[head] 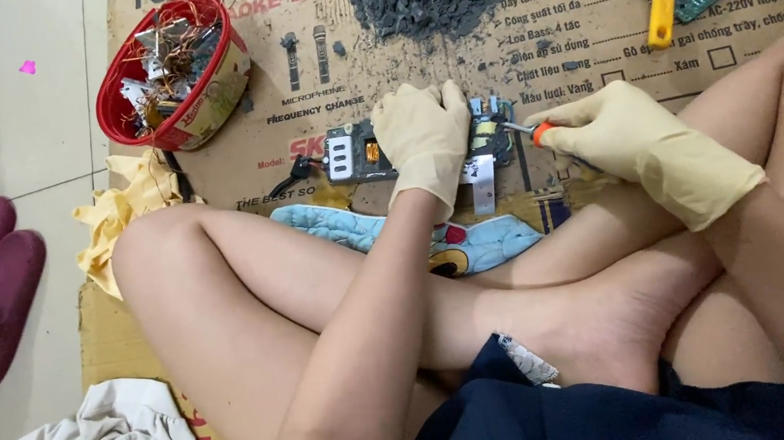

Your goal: The person sits on the floor and uses a screwdriver to disassemble a small electronic device, removing screws and separating the casing. They manipulate the internal components and wires while working on a cardboard surface.

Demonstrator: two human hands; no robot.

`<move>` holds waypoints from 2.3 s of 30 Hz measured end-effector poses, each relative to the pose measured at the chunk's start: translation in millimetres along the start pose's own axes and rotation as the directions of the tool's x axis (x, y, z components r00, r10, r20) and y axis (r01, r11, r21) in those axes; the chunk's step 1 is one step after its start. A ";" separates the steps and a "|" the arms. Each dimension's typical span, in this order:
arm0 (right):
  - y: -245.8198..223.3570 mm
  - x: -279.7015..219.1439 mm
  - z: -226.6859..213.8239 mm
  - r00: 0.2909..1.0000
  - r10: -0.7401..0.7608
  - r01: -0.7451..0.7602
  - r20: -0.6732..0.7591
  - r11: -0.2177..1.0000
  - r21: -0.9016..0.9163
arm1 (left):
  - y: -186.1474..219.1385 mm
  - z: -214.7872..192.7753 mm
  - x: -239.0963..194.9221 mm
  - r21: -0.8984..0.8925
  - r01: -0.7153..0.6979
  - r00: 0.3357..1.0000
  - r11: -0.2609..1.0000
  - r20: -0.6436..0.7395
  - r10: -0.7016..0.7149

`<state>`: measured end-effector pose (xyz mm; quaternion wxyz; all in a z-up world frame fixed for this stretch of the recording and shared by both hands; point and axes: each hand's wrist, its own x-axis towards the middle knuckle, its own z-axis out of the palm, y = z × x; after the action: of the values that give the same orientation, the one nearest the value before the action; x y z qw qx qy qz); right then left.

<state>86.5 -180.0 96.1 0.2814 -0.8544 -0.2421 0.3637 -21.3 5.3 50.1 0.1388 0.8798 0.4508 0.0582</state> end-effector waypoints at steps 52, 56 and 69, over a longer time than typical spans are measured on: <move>0.1 9.6 39.4 0.967 -0.113 0.026 -0.229 0.936 -0.351 | 2.5 23.5 2.3 0.013 0.013 0.974 1.000 -0.228 -0.009; -41.6 13.3 -10.5 0.999 -0.048 0.034 0.001 0.677 -0.735 | 4.9 21.5 10.4 -0.059 0.053 0.978 0.997 -0.200 -0.064; -13.0 45.5 34.2 0.997 0.030 0.024 0.070 0.753 -0.657 | 13.6 8.2 22.4 0.141 0.127 0.986 0.982 0.092 -0.141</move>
<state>86.0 -132.1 62.8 -0.0466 -0.8847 -0.3634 0.2882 4.3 14.4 45.8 0.1053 0.8567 0.5043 -0.0267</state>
